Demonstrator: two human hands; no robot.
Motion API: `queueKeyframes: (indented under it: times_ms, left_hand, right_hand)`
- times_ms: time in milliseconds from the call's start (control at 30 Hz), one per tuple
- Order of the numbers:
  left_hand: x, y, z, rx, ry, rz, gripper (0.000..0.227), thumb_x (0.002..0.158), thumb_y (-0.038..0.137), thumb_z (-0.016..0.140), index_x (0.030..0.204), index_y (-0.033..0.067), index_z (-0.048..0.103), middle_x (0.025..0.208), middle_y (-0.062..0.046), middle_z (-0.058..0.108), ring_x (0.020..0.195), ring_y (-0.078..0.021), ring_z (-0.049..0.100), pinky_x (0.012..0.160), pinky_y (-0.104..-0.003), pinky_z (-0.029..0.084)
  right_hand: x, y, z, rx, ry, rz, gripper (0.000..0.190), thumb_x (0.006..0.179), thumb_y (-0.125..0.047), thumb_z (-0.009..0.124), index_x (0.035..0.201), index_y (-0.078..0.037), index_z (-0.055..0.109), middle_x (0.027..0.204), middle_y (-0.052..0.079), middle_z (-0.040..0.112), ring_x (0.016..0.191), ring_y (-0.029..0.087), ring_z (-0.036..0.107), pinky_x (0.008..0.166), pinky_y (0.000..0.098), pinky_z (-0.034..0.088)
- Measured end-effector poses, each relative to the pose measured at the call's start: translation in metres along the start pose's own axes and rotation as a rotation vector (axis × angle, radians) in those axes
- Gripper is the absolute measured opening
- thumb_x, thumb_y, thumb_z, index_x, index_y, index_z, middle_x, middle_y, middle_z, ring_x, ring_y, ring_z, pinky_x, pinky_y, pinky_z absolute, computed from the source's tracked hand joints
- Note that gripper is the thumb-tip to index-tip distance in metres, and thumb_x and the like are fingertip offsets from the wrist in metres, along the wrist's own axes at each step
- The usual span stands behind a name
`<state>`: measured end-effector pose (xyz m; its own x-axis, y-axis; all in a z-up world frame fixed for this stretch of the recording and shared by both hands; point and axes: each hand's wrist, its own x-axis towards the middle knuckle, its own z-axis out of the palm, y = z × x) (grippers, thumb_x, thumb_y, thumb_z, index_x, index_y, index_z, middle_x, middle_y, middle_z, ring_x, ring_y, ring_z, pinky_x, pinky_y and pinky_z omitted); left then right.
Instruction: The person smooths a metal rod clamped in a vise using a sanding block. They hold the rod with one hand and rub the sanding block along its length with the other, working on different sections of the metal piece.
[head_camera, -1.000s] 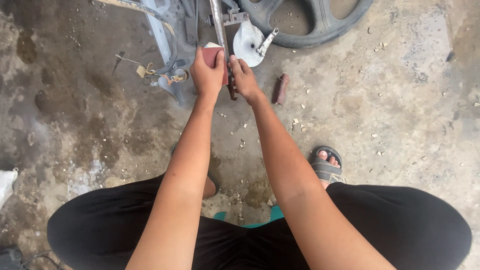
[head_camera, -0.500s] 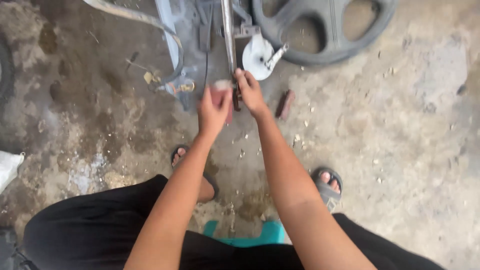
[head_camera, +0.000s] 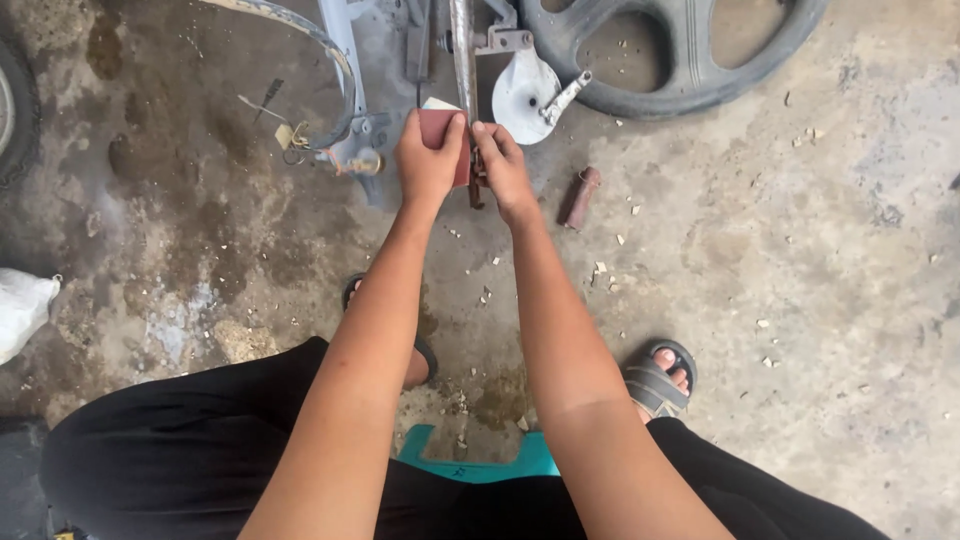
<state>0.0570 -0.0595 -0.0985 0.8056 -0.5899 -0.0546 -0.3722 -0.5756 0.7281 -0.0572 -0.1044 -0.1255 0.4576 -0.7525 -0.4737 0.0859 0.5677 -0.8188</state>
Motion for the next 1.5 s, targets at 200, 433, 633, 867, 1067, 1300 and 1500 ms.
queueKeyframes:
  times_ms: [200, 433, 633, 867, 1067, 1300, 1500]
  left_hand:
    - [-0.053, 0.015, -0.019, -0.087, 0.055, 0.128, 0.064, 0.093, 0.053, 0.075, 0.126, 0.0004, 0.059, 0.12, -0.03, 0.067, 0.118, -0.0499, 0.062, 0.098, -0.056, 0.051]
    - [-0.019, 0.026, -0.009, -0.157, -0.004, 0.058, 0.033, 0.08, 0.044, 0.073, 0.093, 0.0141, 0.065, 0.086, -0.004, 0.072, 0.083, -0.0194, 0.068, 0.079, -0.033, 0.053]
    - [-0.051, -0.021, -0.05, -0.026, 0.019, 0.124, 0.048, 0.09, 0.057, 0.077, 0.102, 0.0149, 0.059, 0.095, -0.015, 0.068, 0.098, -0.038, 0.069, 0.081, -0.047, 0.051]
    - [-0.023, 0.024, -0.081, 0.264, 0.022, 0.358, 0.046, 0.096, 0.06, 0.072, 0.108, 0.0175, 0.059, 0.087, -0.014, 0.07, 0.088, -0.0408, 0.072, 0.07, -0.048, 0.057]
    - [-0.042, 0.046, -0.125, 0.506, -0.257, 0.456, 0.047, 0.099, 0.057, 0.066, 0.114, 0.0149, 0.054, 0.082, -0.018, 0.07, 0.083, -0.0445, 0.074, 0.066, -0.05, 0.057]
    - [-0.003, 0.018, -0.062, 0.278, -0.179, 0.412, 0.04, 0.101, 0.044, 0.067, 0.114, 0.0084, 0.054, 0.091, -0.022, 0.07, 0.088, -0.0472, 0.072, 0.066, -0.049, 0.058]
    - [-0.01, 0.021, -0.058, 0.184, -0.133, 0.342, 0.04, 0.097, 0.044, 0.072, 0.108, 0.0097, 0.054, 0.094, -0.024, 0.069, 0.095, -0.0506, 0.069, 0.07, -0.057, 0.054]
  right_hand:
    - [0.01, 0.014, -0.003, 0.017, -0.002, -0.011, 0.045, 0.093, -0.06, 0.067, 0.106, -0.017, 0.07, 0.088, 0.004, 0.061, 0.08, 0.019, 0.063, 0.068, 0.0349, 0.059]
    - [-0.031, -0.036, -0.003, 0.056, -0.067, 0.051, 0.032, 0.091, -0.053, 0.063, 0.091, -0.021, 0.06, 0.072, -0.003, 0.055, 0.064, 0.011, 0.055, 0.062, 0.0273, 0.051]
    - [-0.001, 0.0, -0.001, 0.019, -0.019, 0.028, 0.037, 0.092, -0.055, 0.07, 0.102, -0.02, 0.07, 0.083, 0.0, 0.061, 0.073, 0.014, 0.063, 0.066, 0.0296, 0.06]
    - [-0.003, -0.009, -0.007, 0.049, -0.018, 0.015, 0.032, 0.091, -0.052, 0.072, 0.101, -0.021, 0.07, 0.08, -0.003, 0.06, 0.067, 0.011, 0.062, 0.063, 0.0277, 0.059]
    - [0.0, -0.005, -0.006, 0.068, -0.039, -0.027, 0.031, 0.092, -0.05, 0.073, 0.104, -0.021, 0.069, 0.083, -0.004, 0.059, 0.068, 0.01, 0.062, 0.063, 0.0259, 0.059]
    - [0.006, 0.003, -0.008, 0.084, -0.062, -0.038, 0.034, 0.093, -0.05, 0.075, 0.107, -0.02, 0.069, 0.086, -0.002, 0.06, 0.07, 0.012, 0.062, 0.064, 0.0277, 0.059]
    - [0.004, 0.003, -0.007, 0.086, -0.071, -0.046, 0.034, 0.093, -0.05, 0.075, 0.107, -0.019, 0.07, 0.086, -0.003, 0.061, 0.071, 0.011, 0.062, 0.065, 0.0274, 0.059]
